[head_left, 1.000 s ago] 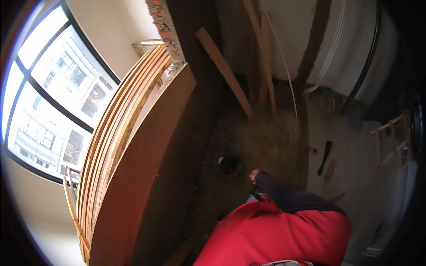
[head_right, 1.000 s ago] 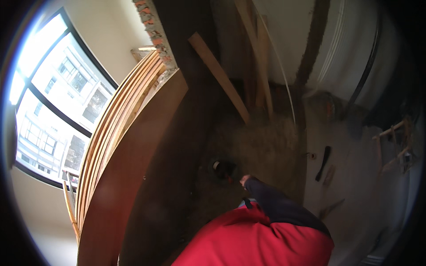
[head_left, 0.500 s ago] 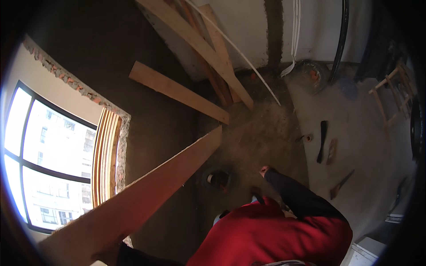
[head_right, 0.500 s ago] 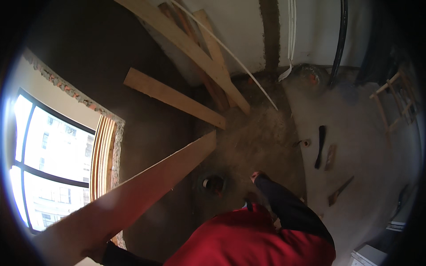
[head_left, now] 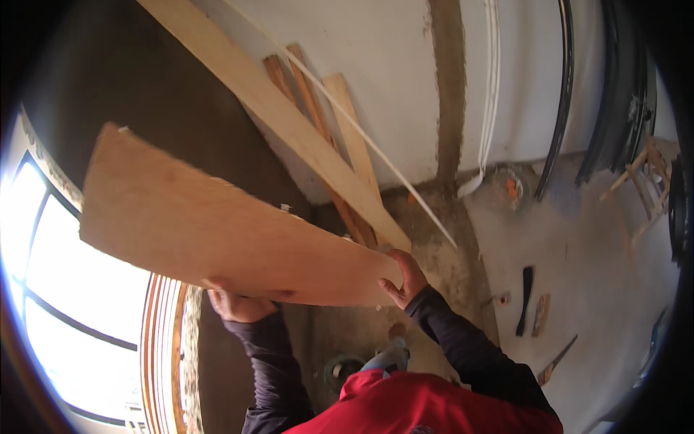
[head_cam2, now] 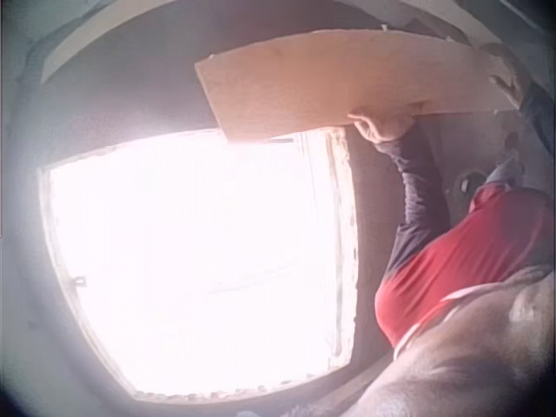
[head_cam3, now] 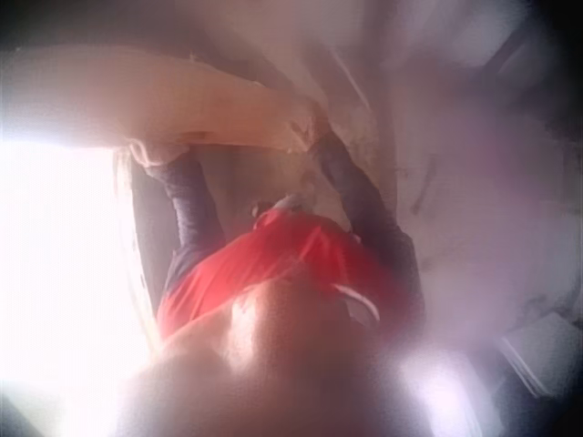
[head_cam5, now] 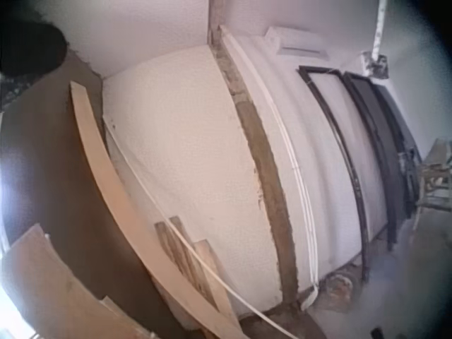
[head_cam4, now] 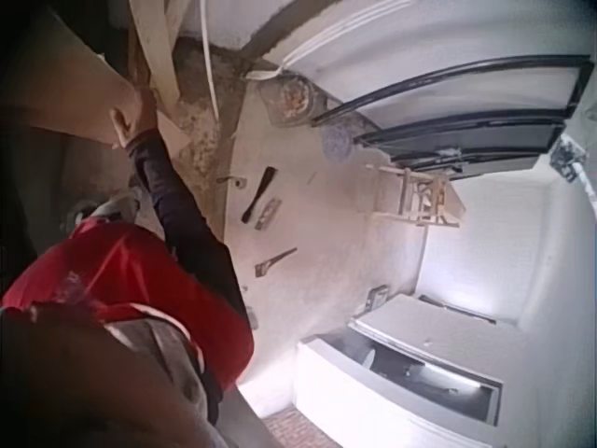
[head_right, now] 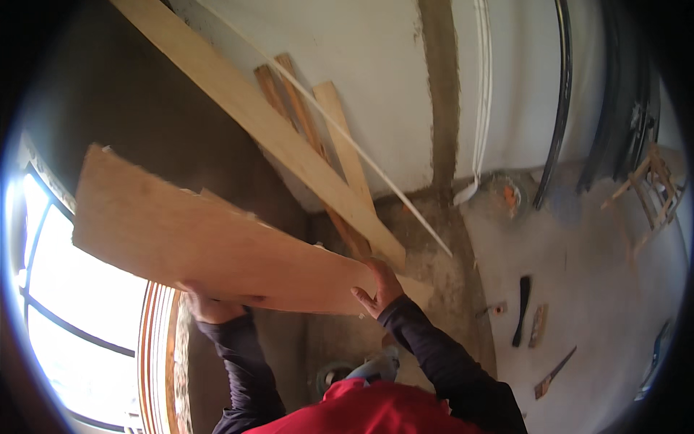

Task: The person saws a wooden board with a handsaw, luego positions and supports another wooden beam upright within a window frame while using a hammer to tap it.

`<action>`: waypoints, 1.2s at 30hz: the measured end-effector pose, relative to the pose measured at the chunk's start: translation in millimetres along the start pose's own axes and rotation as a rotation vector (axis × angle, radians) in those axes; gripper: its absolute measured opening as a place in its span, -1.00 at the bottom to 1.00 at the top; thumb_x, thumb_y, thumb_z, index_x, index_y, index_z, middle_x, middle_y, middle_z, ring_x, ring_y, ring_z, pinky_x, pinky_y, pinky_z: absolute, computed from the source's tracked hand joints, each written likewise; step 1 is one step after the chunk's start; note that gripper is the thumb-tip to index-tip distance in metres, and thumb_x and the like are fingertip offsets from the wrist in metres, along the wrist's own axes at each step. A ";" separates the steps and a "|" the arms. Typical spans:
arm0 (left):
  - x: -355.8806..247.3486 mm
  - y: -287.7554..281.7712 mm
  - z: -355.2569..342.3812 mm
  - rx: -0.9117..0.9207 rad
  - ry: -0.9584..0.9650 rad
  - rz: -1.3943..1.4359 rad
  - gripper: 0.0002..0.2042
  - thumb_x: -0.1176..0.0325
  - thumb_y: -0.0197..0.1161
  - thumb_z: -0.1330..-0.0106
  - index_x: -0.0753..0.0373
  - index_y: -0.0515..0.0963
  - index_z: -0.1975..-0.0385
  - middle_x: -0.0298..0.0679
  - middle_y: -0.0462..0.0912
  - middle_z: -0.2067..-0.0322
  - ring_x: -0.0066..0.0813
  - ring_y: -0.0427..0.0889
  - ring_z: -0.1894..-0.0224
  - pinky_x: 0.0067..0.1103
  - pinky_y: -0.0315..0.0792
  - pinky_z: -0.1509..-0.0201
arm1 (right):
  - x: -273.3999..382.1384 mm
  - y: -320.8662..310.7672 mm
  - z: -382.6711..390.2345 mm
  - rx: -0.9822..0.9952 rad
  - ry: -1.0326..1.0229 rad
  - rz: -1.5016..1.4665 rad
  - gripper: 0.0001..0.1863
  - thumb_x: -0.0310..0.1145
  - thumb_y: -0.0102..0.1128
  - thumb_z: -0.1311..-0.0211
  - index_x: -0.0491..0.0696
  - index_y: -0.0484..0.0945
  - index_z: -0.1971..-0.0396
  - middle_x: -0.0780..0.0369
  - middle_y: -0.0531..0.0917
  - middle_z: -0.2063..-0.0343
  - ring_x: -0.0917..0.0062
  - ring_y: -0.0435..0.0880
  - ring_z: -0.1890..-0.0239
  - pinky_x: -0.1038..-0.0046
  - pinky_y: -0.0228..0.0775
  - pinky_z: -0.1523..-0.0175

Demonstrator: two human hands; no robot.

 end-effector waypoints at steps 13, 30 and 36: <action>167.6 277.8 -138.2 0.133 -0.127 0.314 -0.65 0.23 0.19 -0.33 0.34 0.31 0.07 -0.30 0.26 0.26 -0.48 0.33 0.21 -0.60 0.32 0.09 | -270.3 -48.3 -213.3 -0.166 0.381 -0.567 -0.69 -0.20 0.19 -0.24 -0.15 0.57 0.22 0.33 0.65 0.33 0.66 0.55 0.25 0.54 0.36 0.12; 197.4 381.6 -186.7 -0.165 -0.073 -0.136 -0.36 -0.16 -0.03 -0.37 0.44 0.40 -0.01 -0.08 0.51 0.07 -0.30 0.48 0.11 -0.40 0.45 0.02 | -354.8 -123.7 -289.7 -0.181 0.454 -0.564 -0.66 -0.16 0.16 -0.30 -0.13 0.57 0.13 0.33 0.65 0.30 0.70 0.52 0.23 0.56 0.37 0.11; 176.1 388.4 -142.4 0.070 0.160 -0.359 -0.51 -0.02 0.04 -0.34 0.29 0.41 -0.05 -0.05 0.52 0.06 -0.11 0.53 0.05 -0.23 0.48 0.04 | -358.7 -69.0 -304.2 -0.037 0.505 -0.400 -0.55 -0.01 0.26 -0.08 -0.15 0.58 0.32 0.11 0.62 0.48 0.38 0.58 0.41 0.36 0.40 0.24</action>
Point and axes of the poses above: each hand's wrist, its own z-axis away from the middle knuckle, its own y-axis out of the palm, x = y × z, the point moved 3 cm from there along -z, towards the middle knuckle
